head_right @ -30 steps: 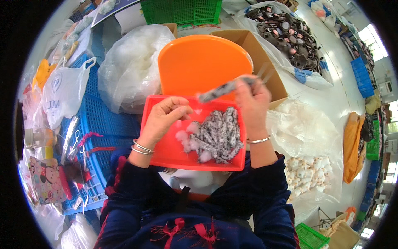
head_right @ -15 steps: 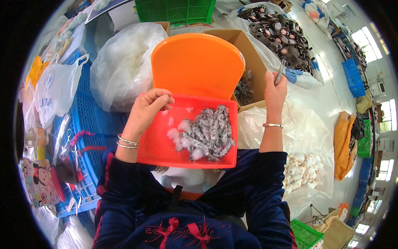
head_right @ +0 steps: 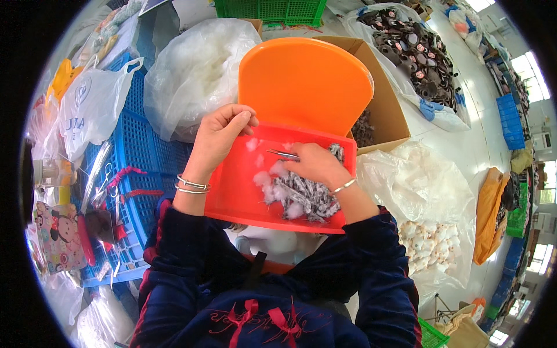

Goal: The person uses a metal tool to push white cotton-like filling into a grey and white knitted textile piece held in a red tray. The person repeatedly inserts the tool, adjusts the textile, and adds more filling from a nearby bag.

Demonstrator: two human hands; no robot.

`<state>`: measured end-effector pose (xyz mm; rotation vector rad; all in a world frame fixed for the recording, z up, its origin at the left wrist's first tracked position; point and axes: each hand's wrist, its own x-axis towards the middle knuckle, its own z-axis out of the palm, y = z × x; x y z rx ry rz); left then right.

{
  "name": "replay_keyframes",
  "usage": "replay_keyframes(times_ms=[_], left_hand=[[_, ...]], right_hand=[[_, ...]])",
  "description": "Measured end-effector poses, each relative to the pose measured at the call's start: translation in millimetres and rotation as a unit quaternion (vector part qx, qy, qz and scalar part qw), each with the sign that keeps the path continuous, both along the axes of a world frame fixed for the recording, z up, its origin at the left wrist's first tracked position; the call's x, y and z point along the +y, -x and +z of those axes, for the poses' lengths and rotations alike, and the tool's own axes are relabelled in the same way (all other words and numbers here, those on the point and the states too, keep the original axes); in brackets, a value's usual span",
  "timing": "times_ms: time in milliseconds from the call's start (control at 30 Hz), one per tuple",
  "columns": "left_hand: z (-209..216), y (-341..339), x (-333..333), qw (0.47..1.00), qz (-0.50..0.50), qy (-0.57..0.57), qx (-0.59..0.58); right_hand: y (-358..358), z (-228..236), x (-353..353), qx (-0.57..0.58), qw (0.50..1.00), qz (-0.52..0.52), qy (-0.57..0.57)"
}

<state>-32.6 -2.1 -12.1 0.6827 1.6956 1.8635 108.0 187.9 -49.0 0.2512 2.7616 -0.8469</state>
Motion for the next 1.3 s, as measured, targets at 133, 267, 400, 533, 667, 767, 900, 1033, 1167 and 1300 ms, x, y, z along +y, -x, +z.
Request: replay_keyframes(times_ms=[133, 267, 400, 533, 667, 767, 900, 1033, 1167, 1300], left_hand=[[2.1, -0.6, 2.7, 1.0, -0.018, 0.016, 0.005], [0.4, 0.5, -2.0, 1.0, 0.0, 0.015, 0.003], [1.5, 1.8, -0.3, 1.0, 0.002, 0.01, 0.007], [1.4, 1.9, 0.7, 1.0, -0.005, 0.015, 0.015], [3.3, 1.7, 1.0, 1.0, 0.004, 0.019, 0.022], [2.2, 2.9, -2.6, 1.0, 0.008, 0.015, 0.018], [3.8, -0.6, 1.8, 0.999, -0.005, 0.028, 0.023], [0.0, 0.8, 0.9, 0.999, -0.002, 0.03, 0.034], [-2.0, 1.1, 4.2, 0.999, -0.008, 0.021, 0.024], [1.0, 2.2, 0.6, 0.999, 0.004, 0.028, 0.027]], right_hand=[[6.6, -38.2, -25.5, -0.05, 0.993, 0.055, -0.09], [21.7, -11.8, -42.9, -0.049, 0.984, 0.01, 0.168], [25.5, 0.2, -15.1, -0.003, 0.967, -0.089, 0.24], [17.2, -42.5, 6.7, -0.015, 1.0, -0.017, 0.017], [9.6, -43.9, -2.4, -0.035, 0.997, 0.071, 0.008], [5.4, -0.4, -22.8, -0.099, 0.977, 0.137, 0.128], [-6.0, -31.4, -51.1, -0.103, 0.979, 0.175, 0.002], [11.0, -22.6, -42.0, -0.087, 0.983, 0.113, 0.119], [18.2, -6.7, -47.4, 0.052, 0.973, -0.011, 0.223], [18.0, 5.5, -32.9, -0.094, 0.984, 0.049, 0.145]])
